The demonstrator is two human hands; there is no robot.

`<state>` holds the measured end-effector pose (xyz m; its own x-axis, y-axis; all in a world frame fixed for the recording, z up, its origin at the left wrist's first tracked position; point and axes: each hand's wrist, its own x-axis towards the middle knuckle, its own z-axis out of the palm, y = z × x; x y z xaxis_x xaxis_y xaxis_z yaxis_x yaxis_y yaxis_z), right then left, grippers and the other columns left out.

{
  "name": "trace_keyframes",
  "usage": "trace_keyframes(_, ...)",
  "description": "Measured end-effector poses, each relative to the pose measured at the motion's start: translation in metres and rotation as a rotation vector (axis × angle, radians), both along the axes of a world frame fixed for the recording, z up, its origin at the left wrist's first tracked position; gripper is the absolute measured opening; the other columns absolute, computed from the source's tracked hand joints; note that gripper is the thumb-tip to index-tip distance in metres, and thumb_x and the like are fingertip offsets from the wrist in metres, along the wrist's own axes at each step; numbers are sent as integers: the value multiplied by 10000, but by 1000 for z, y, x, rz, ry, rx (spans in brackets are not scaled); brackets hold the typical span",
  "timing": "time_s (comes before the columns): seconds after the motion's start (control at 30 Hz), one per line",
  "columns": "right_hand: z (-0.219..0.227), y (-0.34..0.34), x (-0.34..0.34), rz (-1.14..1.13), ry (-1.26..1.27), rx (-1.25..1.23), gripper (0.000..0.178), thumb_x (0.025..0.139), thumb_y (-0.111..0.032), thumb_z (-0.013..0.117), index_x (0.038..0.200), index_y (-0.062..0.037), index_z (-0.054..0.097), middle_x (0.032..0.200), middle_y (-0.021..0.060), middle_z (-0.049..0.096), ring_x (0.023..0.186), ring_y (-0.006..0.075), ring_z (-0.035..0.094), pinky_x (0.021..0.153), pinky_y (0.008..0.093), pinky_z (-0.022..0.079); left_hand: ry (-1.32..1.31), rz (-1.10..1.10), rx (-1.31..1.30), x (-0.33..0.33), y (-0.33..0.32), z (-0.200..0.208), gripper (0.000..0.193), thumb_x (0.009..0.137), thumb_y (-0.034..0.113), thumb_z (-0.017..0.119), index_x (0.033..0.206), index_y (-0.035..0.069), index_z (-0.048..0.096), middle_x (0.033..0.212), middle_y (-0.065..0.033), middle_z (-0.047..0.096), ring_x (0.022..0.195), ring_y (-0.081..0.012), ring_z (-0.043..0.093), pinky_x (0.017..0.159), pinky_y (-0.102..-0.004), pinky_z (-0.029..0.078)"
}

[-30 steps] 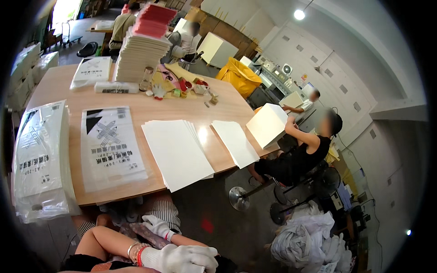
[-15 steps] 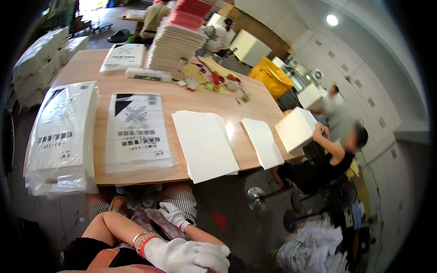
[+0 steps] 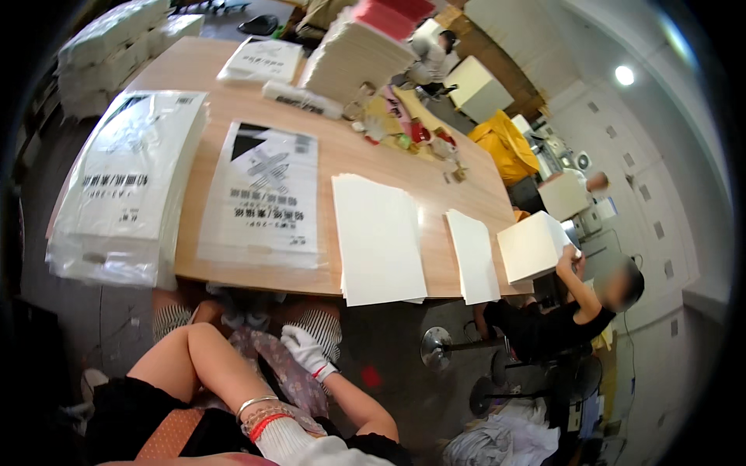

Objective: The person repeatedly picks white paper sheets from a table, places them into clear plastic packaging, and stacks the sealed packages. The person handles the sheets and packages by hand without using tools.

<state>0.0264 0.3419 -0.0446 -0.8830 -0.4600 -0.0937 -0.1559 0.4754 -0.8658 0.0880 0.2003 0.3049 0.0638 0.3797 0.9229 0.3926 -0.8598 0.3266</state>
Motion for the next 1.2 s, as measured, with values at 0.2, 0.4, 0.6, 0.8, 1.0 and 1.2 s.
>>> trace_keyframes(0.2,64,31,21,51,29,-68,309,868,-157,622,1126,0,560,1044,116,634,946,182,627,819,297,508,-303,337,-619,-39,-103,-99,404,848,254,654,1131,-18,559,1316,-261,414,1245,-399,407,998,-479,359)
trace_keyframes(0.4,59,32,62,28,-135,-41,282,866,-116,618,1117,4,570,1032,97,636,950,151,610,833,273,488,-679,89,-74,23,-180,-129,248,877,189,620,1009,-21,621,1042,-230,551,920,-385,554,843,-557,398)
trace_keyframes(0.6,71,-34,24,269,124,-145,254,867,-115,603,1090,4,580,1018,133,632,955,235,623,811,325,504,-360,82,-398,6,-166,-98,197,921,185,542,893,3,612,963,-143,608,898,-345,583,882,-559,340)
trace_keyframes(0.8,110,-38,-18,319,98,-154,208,860,-101,584,1052,-18,585,901,108,612,861,234,617,775,310,503,-407,933,-332,8,-208,-87,246,825,308,644,790,65,630,814,-53,621,803,-278,604,1028,-612,235)
trace_keyframes(1.0,89,-31,-26,86,-131,-270,242,889,-68,582,1115,12,549,1025,76,610,888,125,597,815,266,494,-566,458,-317,15,-187,-118,165,875,195,616,834,41,577,854,-139,606,830,-342,573,870,-534,408)
trace_keyframes(1.2,42,-54,-6,-131,-378,-500,269,906,-80,563,1154,23,540,1018,64,627,922,115,596,791,245,498,-738,1365,-800,-56,-160,-177,84,784,50,606,860,51,571,795,-86,551,768,-239,569,706,-353,472)
